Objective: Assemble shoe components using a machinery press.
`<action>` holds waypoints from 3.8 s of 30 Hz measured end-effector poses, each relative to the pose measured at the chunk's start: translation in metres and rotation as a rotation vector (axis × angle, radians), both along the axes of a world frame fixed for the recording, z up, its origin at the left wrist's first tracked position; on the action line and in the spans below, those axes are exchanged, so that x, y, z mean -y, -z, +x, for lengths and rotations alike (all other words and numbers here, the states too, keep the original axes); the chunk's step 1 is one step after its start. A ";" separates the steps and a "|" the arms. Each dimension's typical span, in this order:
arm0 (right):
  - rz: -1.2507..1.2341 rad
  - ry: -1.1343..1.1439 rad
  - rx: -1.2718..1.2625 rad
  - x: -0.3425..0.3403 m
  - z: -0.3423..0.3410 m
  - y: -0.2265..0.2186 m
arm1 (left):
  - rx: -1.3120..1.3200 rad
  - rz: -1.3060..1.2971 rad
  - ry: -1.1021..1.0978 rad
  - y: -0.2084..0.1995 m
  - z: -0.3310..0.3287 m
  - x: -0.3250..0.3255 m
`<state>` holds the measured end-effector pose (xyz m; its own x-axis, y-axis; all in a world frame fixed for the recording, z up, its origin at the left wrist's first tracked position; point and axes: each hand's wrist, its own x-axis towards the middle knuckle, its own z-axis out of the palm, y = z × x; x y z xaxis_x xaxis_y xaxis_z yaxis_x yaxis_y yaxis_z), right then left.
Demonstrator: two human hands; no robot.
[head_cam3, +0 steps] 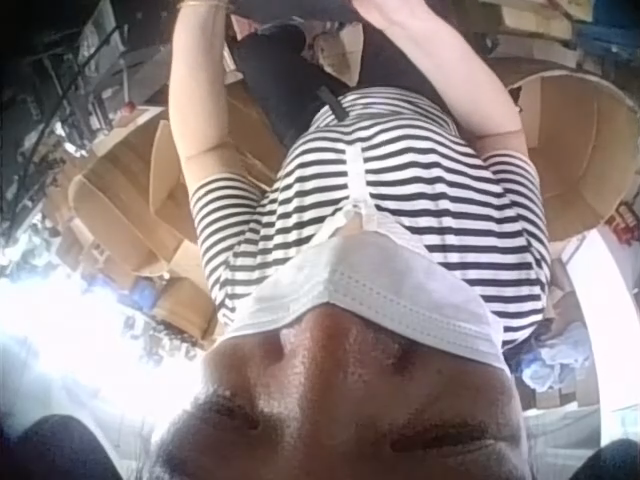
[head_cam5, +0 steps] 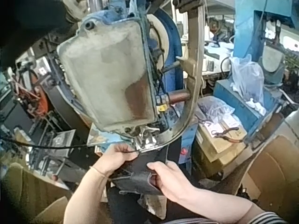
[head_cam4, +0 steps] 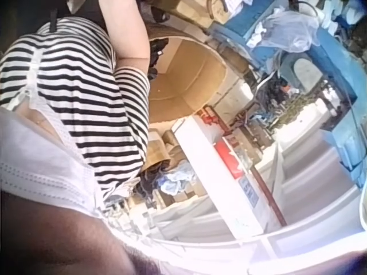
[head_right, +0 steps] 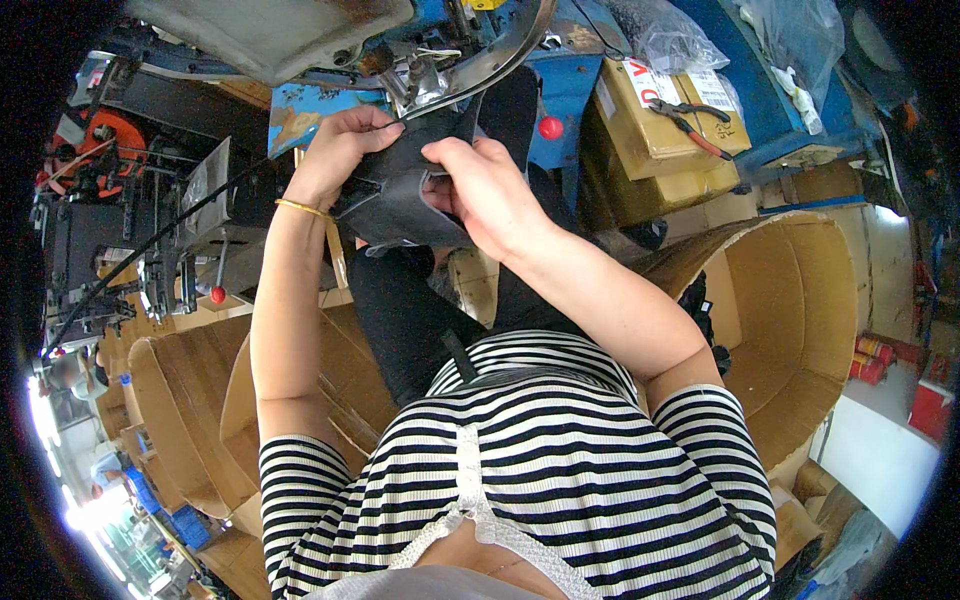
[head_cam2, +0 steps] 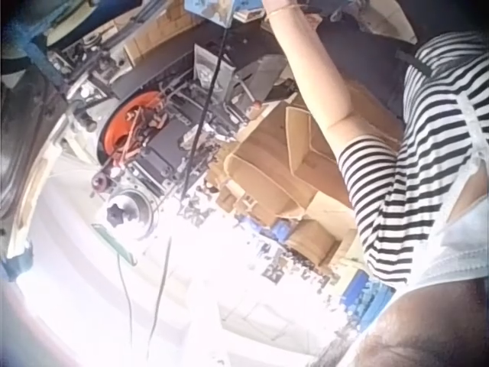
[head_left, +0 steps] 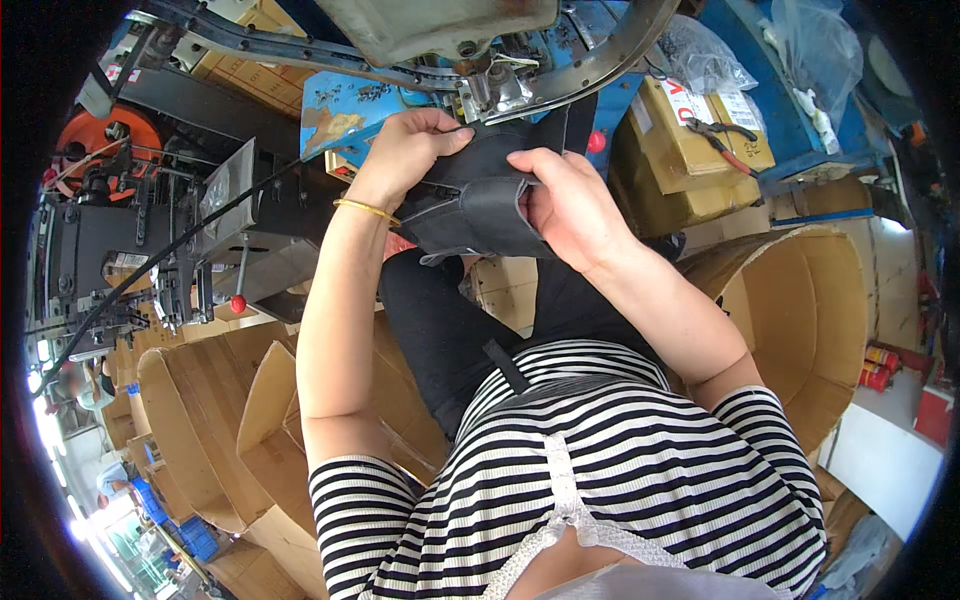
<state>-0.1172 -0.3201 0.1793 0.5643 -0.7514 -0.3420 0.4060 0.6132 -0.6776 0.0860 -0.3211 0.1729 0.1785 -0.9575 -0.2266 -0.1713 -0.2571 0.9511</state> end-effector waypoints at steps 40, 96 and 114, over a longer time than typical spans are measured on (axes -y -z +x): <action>0.028 -0.033 0.090 -0.011 0.024 -0.004 | -0.019 0.146 -0.001 -0.005 0.006 0.010; -0.666 -1.017 -0.060 -0.012 -0.072 0.149 | 0.267 -0.327 0.230 0.090 -0.078 -0.171; -0.957 -0.794 -0.280 -0.053 -0.079 0.115 | -0.053 -0.151 -0.024 0.097 -0.084 -0.156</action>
